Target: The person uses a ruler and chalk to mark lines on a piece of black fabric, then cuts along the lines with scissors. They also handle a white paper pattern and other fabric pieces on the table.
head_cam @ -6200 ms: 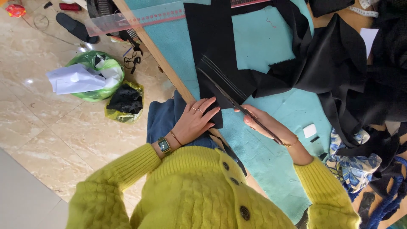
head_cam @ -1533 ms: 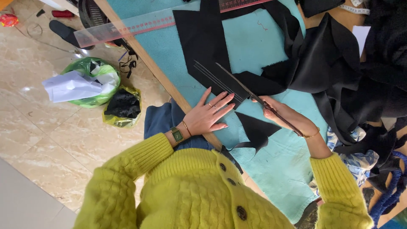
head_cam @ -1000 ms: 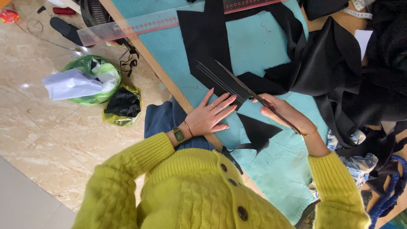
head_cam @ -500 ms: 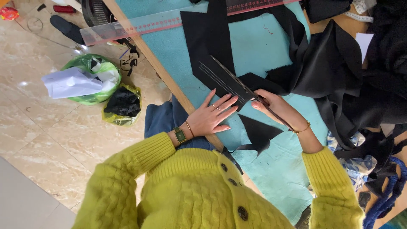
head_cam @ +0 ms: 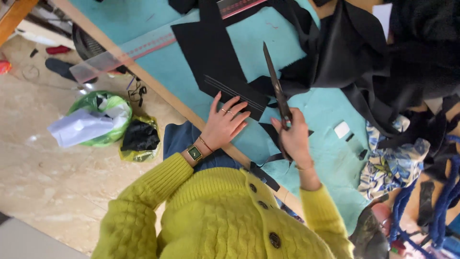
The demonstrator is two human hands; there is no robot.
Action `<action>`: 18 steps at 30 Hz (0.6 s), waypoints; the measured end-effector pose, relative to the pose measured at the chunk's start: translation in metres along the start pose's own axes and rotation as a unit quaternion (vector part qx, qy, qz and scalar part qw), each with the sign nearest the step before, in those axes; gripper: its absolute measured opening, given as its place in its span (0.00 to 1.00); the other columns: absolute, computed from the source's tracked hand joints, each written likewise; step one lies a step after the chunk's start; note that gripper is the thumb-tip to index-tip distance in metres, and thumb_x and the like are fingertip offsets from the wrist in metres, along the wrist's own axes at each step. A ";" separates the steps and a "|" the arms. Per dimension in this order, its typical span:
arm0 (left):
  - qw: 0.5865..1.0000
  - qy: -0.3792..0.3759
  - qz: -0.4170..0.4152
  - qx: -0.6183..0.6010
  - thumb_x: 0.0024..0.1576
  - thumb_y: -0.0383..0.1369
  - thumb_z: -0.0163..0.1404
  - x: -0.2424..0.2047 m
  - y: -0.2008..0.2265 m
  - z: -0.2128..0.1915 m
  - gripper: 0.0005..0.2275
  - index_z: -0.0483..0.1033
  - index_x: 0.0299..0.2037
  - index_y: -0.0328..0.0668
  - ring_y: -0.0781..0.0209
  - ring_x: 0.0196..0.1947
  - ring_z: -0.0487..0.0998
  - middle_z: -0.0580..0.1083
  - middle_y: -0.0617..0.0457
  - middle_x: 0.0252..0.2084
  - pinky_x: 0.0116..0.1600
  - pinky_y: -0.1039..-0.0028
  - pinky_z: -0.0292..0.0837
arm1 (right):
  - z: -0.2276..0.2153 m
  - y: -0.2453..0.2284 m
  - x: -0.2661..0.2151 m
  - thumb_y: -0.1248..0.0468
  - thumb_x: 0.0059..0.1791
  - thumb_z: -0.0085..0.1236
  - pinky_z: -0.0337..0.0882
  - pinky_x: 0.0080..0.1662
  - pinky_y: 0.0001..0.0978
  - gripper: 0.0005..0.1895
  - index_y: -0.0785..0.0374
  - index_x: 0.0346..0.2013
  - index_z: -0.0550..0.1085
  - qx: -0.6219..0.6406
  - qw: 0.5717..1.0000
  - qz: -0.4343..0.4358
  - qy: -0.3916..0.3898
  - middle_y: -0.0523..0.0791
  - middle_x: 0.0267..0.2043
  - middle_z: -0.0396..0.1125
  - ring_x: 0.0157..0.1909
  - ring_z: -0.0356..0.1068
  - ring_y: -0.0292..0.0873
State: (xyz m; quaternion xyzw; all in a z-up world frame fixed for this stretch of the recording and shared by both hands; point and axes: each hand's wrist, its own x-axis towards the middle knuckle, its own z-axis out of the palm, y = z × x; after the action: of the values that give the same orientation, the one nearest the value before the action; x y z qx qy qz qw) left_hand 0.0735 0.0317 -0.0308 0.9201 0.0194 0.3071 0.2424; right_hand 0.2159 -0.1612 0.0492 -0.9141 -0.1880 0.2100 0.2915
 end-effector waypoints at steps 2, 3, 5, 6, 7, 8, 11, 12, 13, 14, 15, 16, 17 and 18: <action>1.000 -0.003 0.008 -0.015 0.65 0.38 0.49 0.004 0.004 -0.002 0.09 0.78 0.50 0.48 0.49 0.66 0.69 0.73 0.53 0.60 0.71 0.32 0.46 | 0.026 -0.002 0.005 0.56 0.48 0.70 0.69 0.45 0.48 0.22 0.62 0.48 0.69 0.010 0.998 -0.031 0.051 0.52 0.36 0.63 0.42 0.68 0.57; 1.000 -0.004 0.008 -0.026 0.65 0.37 0.49 0.006 0.005 -0.004 0.09 0.78 0.50 0.48 0.50 0.65 0.70 0.74 0.53 0.59 0.71 0.33 0.46 | 0.040 -0.004 0.009 0.59 0.47 0.71 0.70 0.45 0.49 0.22 0.64 0.47 0.68 0.015 0.993 -0.068 0.094 0.53 0.37 0.63 0.42 0.69 0.61; 0.999 -0.015 0.015 -0.033 0.64 0.37 0.49 0.007 0.003 -0.007 0.09 0.77 0.51 0.49 0.52 0.64 0.71 0.74 0.53 0.58 0.71 0.35 0.48 | 0.057 -0.019 0.013 0.61 0.46 0.71 0.70 0.44 0.51 0.22 0.63 0.46 0.68 -0.011 0.988 -0.079 0.133 0.52 0.36 0.64 0.41 0.70 0.61; 0.999 -0.022 0.014 -0.036 0.64 0.36 0.49 0.007 0.001 -0.008 0.09 0.77 0.51 0.50 0.53 0.63 0.72 0.75 0.54 0.56 0.72 0.37 0.49 | 0.066 -0.026 0.016 0.62 0.45 0.71 0.71 0.44 0.52 0.21 0.63 0.46 0.68 -0.041 0.981 -0.095 0.164 0.51 0.35 0.64 0.41 0.71 0.61; 0.999 -0.026 0.022 -0.039 0.64 0.36 0.49 0.008 0.000 -0.011 0.09 0.77 0.51 0.50 0.53 0.63 0.72 0.75 0.54 0.56 0.72 0.37 0.49 | 0.071 -0.026 0.016 0.62 0.45 0.71 0.71 0.44 0.52 0.21 0.63 0.46 0.68 -0.039 0.981 -0.089 0.171 0.51 0.35 0.64 0.41 0.71 0.61; 0.998 -0.030 0.013 -0.049 0.64 0.36 0.49 0.008 -0.002 -0.014 0.09 0.77 0.51 0.50 0.54 0.63 0.72 0.75 0.54 0.57 0.72 0.38 0.50 | 0.076 -0.025 0.015 0.64 0.46 0.69 0.72 0.43 0.52 0.21 0.62 0.47 0.68 -0.045 0.980 -0.091 0.169 0.51 0.34 0.65 0.40 0.72 0.60; 0.997 -0.034 0.011 -0.065 0.64 0.36 0.49 0.013 -0.006 -0.025 0.09 0.78 0.52 0.52 0.55 0.63 0.72 0.75 0.56 0.57 0.72 0.41 0.52 | 0.071 -0.031 0.004 0.64 0.47 0.65 0.73 0.41 0.52 0.19 0.60 0.48 0.67 -0.049 0.983 -0.070 0.162 0.48 0.33 0.67 0.38 0.73 0.57; 0.997 -0.027 0.011 -0.066 0.64 0.36 0.50 0.016 -0.007 -0.029 0.09 0.78 0.53 0.53 0.56 0.63 0.72 0.75 0.57 0.57 0.72 0.42 0.53 | 0.065 -0.034 -0.001 0.63 0.48 0.63 0.74 0.41 0.54 0.17 0.59 0.47 0.66 -0.048 0.986 -0.055 0.149 0.47 0.31 0.67 0.37 0.73 0.56; 0.997 -0.033 0.021 -0.073 0.64 0.36 0.50 0.021 -0.007 -0.034 0.09 0.78 0.53 0.53 0.56 0.63 0.72 0.75 0.57 0.57 0.72 0.42 0.53 | 0.050 -0.033 -0.006 0.63 0.48 0.63 0.74 0.41 0.54 0.17 0.59 0.47 0.66 -0.047 0.985 -0.045 0.158 0.47 0.31 0.67 0.37 0.73 0.56; 0.996 -0.024 0.028 -0.082 0.64 0.35 0.50 0.025 -0.006 -0.039 0.09 0.79 0.52 0.52 0.55 0.63 0.72 0.75 0.56 0.57 0.72 0.42 0.54 | 0.036 -0.031 -0.013 0.62 0.48 0.64 0.74 0.42 0.53 0.16 0.56 0.47 0.67 -0.042 0.988 -0.008 0.148 0.47 0.32 0.70 0.39 0.75 0.56; 0.995 -0.016 0.035 -0.090 0.64 0.34 0.50 0.030 -0.004 -0.044 0.09 0.80 0.52 0.50 0.54 0.63 0.72 0.76 0.55 0.57 0.72 0.42 0.55 | 0.022 -0.029 -0.020 0.61 0.48 0.64 0.74 0.42 0.52 0.16 0.54 0.47 0.68 -0.037 0.989 0.029 0.137 0.47 0.33 0.72 0.40 0.76 0.57; 0.994 -0.022 0.045 -0.098 0.64 0.34 0.50 0.031 -0.004 -0.044 0.09 0.80 0.52 0.50 0.54 0.63 0.72 0.76 0.55 0.57 0.72 0.42 0.55 | 0.005 -0.017 -0.027 0.61 0.48 0.64 0.74 0.42 0.52 0.16 0.54 0.47 0.68 -0.035 0.988 0.039 0.147 0.47 0.33 0.72 0.40 0.76 0.57; 0.993 -0.028 0.055 -0.103 0.64 0.34 0.50 0.032 -0.004 -0.044 0.09 0.80 0.51 0.51 0.53 0.63 0.72 0.76 0.55 0.57 0.72 0.42 0.54 | -0.011 -0.005 -0.034 0.63 0.48 0.65 0.75 0.43 0.49 0.16 0.57 0.47 0.69 -0.025 0.986 0.062 0.154 0.50 0.34 0.73 0.40 0.76 0.59; 0.992 -0.035 0.063 -0.107 0.65 0.34 0.50 0.033 -0.003 -0.044 0.08 0.81 0.50 0.51 0.53 0.63 0.72 0.76 0.56 0.57 0.72 0.42 0.54 | -0.027 0.007 -0.043 0.64 0.48 0.65 0.75 0.43 0.47 0.16 0.60 0.47 0.69 -0.015 0.983 0.085 0.161 0.53 0.35 0.73 0.41 0.75 0.60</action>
State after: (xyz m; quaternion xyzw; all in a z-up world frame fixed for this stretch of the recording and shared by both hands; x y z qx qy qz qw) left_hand 0.0752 0.0594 0.0165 0.8982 -0.0796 0.2899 0.3206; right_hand 0.1946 -0.1993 0.0768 -0.9530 -0.0635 0.0812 0.2849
